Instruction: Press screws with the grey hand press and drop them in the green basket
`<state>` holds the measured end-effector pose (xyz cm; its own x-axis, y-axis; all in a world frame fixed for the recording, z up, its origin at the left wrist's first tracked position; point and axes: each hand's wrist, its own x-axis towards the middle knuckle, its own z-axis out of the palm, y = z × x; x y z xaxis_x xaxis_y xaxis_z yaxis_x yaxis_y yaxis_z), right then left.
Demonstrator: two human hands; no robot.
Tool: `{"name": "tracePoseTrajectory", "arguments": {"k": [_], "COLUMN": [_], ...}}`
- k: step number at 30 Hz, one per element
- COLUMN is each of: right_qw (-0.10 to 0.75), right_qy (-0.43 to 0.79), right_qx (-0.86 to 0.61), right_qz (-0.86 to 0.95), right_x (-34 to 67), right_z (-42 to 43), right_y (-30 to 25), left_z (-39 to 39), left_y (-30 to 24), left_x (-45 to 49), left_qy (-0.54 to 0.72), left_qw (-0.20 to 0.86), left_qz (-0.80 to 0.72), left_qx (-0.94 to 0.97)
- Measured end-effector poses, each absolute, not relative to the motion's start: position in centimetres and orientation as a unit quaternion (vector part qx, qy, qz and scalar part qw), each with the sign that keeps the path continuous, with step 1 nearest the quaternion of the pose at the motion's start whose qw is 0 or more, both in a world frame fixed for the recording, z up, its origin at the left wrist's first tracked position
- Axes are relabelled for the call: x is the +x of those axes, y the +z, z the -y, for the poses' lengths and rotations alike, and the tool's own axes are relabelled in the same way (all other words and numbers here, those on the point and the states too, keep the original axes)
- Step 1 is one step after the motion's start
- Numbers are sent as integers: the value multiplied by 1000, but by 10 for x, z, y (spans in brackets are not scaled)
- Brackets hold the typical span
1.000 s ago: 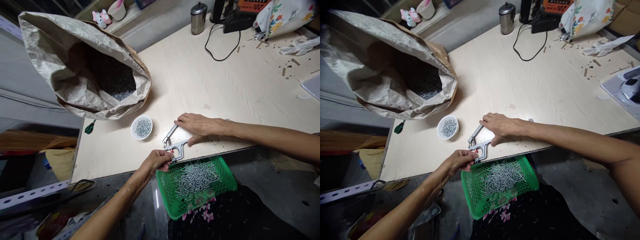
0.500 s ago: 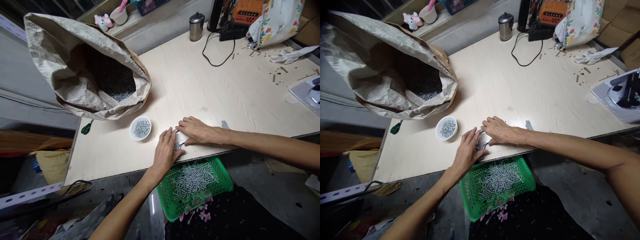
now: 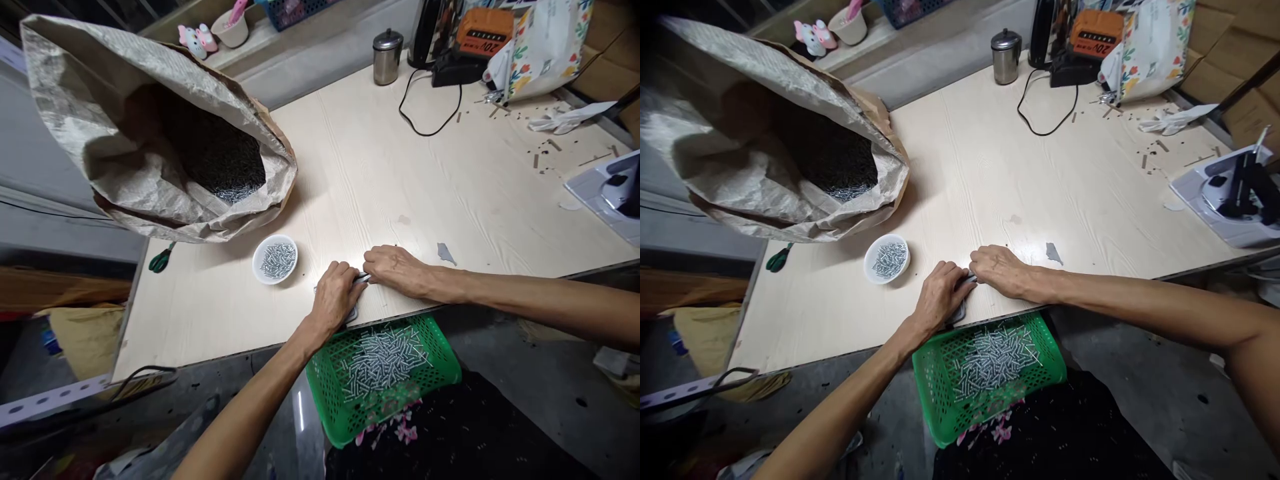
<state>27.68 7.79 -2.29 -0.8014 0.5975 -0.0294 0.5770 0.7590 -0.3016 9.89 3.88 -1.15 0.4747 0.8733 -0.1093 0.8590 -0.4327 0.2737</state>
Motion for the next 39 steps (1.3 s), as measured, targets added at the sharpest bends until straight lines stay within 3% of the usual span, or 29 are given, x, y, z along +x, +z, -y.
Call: {"name": "tracePoseTrajectory", "arguments": {"k": [4,10,14,20,24,27,30,35,39], "right_qw": [22,119,124,134,144,159,178,210,220], "right_qy": [140,129,143,91,75,67,53,32,47], "right_qx": [-308,-291,-309,-333,-326,-315,-306,-315,-344], "right_qz": [941,940,932,929,931,933,934,925,912], "right_x": [277,291,287,275,273,268,262,258,259], "right_z": [-78,-60,-50,-50,-49,-46,-43,-43,-46], "right_y": [-19,-15,-29,-43,-45,-46,-46,-51,-53], "left_z": [-36,-4,23,13,3,6,6,-7,10], "left_y": [-15,2,8,3,10,16,16,16,34], "left_x": [98,66,51,64,68,63,56,42,45], "left_qy": [43,213,120,14,-44,-70,-48,19,165], "left_qw": [133,96,174,292,296,225,193,464,336], "left_qz": [-520,-626,-740,-786,-772,-734,-709,-734,-768], "left_qx": [843,744,639,545,560,637,677,496,519]}}
